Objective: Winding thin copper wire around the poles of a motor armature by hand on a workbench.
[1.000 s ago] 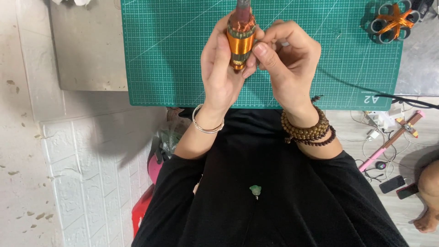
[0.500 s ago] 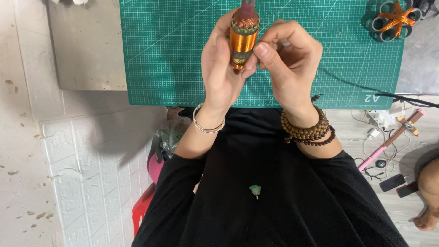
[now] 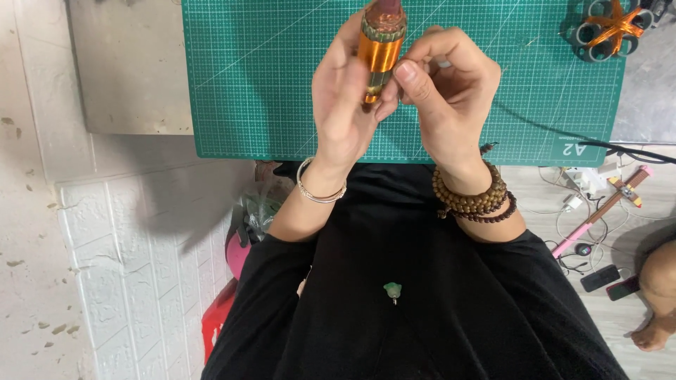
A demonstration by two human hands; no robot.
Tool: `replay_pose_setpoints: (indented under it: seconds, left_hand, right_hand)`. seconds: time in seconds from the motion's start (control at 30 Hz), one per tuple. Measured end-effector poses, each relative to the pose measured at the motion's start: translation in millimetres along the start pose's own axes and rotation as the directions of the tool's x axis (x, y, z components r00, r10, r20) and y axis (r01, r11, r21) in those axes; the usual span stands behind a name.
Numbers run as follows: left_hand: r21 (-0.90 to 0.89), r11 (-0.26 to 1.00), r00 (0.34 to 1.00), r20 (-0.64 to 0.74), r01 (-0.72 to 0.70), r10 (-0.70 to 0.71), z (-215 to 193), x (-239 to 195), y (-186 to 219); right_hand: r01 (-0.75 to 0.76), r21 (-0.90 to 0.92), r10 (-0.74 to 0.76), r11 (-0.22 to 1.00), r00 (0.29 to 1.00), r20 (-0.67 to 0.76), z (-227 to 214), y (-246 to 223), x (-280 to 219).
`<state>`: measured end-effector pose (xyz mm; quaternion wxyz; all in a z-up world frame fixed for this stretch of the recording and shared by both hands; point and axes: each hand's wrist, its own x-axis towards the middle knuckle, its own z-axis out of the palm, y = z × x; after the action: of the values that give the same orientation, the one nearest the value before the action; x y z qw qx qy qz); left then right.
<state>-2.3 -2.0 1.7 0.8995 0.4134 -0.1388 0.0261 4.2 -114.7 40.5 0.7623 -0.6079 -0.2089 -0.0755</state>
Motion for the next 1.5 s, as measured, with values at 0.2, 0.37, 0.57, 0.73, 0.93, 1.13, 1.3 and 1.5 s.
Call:
replay_pose_setpoints:
  seconds: [0.2, 0.37, 0.57, 0.73, 0.93, 1.13, 1.3, 1.5]
  left_hand:
    - [-0.009, 1.0, 1.0, 0.021, 0.008, -0.007, -1, 0, -1]
    - [0.045, 0.999, 0.998, -0.056, 0.0, 0.002, 3, -2, 0]
    - [-0.017, 1.0, 1.0, -0.015, 0.02, -0.02, 2, -3, 2]
    - [-0.044, 0.999, 1.0, 0.015, -0.011, 0.012, 0, -4, 0]
    - [-0.043, 0.999, 0.998, 0.055, 0.016, -0.014, -5, -2, -1]
    - [-0.047, 0.997, 0.997, 0.031, 0.065, -0.064, 1, 1, 6]
    - [-0.111, 0.988, 0.986, 0.144, 0.104, -0.087, 0, 2, 8]
    - [0.172, 0.984, 0.999, -0.014, -0.038, 0.041, 9, 3, 10]
  right_hand:
    - [0.019, 0.015, -0.019, 1.0, 1.0, 0.014, -1, 1, 1]
    - [0.005, 0.021, -0.005, 1.0, 1.0, 0.018, -3, 1, 0]
    - [0.02, 0.032, -0.021, 0.999, 1.0, 0.023, -2, -2, 1]
    - [0.039, 0.029, -0.04, 0.999, 0.999, 0.038, -3, 2, 1]
    - [0.019, -0.044, -0.02, 0.999, 1.0, -0.02, -6, 6, -1]
    - [0.022, -0.039, -0.022, 0.999, 1.0, -0.013, -1, 1, 0]
    - [0.055, 0.032, -0.055, 0.998, 0.998, 0.017, -2, 2, 1]
    - [0.009, 0.054, -0.009, 0.999, 1.0, 0.005, -1, -4, 2]
